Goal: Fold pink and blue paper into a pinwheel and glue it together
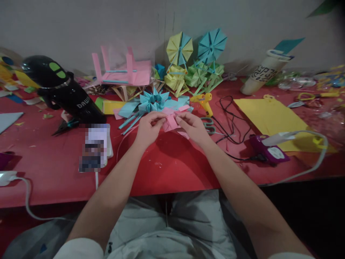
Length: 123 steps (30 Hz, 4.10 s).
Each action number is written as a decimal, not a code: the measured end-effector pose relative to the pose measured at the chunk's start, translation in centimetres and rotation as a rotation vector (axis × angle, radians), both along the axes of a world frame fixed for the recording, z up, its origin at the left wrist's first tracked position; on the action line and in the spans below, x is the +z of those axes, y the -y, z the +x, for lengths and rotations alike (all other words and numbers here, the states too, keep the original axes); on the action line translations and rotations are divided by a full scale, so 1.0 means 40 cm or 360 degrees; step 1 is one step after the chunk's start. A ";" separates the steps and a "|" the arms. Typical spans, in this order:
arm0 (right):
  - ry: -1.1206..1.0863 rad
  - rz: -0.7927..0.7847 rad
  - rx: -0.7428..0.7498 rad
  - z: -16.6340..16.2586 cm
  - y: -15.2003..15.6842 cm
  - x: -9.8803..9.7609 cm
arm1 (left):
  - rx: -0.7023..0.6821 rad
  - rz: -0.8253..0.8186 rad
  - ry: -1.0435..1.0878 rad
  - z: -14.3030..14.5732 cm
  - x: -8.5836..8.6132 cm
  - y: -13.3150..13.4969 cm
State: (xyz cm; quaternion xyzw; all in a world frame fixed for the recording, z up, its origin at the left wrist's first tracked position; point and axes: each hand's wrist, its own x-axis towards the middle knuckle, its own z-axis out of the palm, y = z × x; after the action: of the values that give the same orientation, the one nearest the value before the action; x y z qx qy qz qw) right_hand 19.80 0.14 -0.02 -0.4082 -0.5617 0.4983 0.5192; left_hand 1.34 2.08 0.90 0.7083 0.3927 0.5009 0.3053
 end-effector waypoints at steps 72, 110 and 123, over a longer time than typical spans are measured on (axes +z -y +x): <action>0.0811 0.0451 0.0172 0.023 0.010 0.018 | -0.0607 -0.0785 -0.0417 -0.033 0.058 0.024; 0.0533 0.0519 -0.0304 0.011 0.010 0.020 | -0.0254 -0.0478 0.0062 -0.007 0.043 0.027; 0.0483 0.0612 -0.0318 0.017 0.006 0.018 | -0.0230 -0.0462 0.0169 -0.009 0.037 0.019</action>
State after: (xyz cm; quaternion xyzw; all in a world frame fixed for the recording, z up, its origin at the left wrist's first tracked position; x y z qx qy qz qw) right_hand 20.48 -0.12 0.72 -0.4255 -0.6745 0.2616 0.5436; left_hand 0.97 1.32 2.40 0.6557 0.3923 0.4523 0.4599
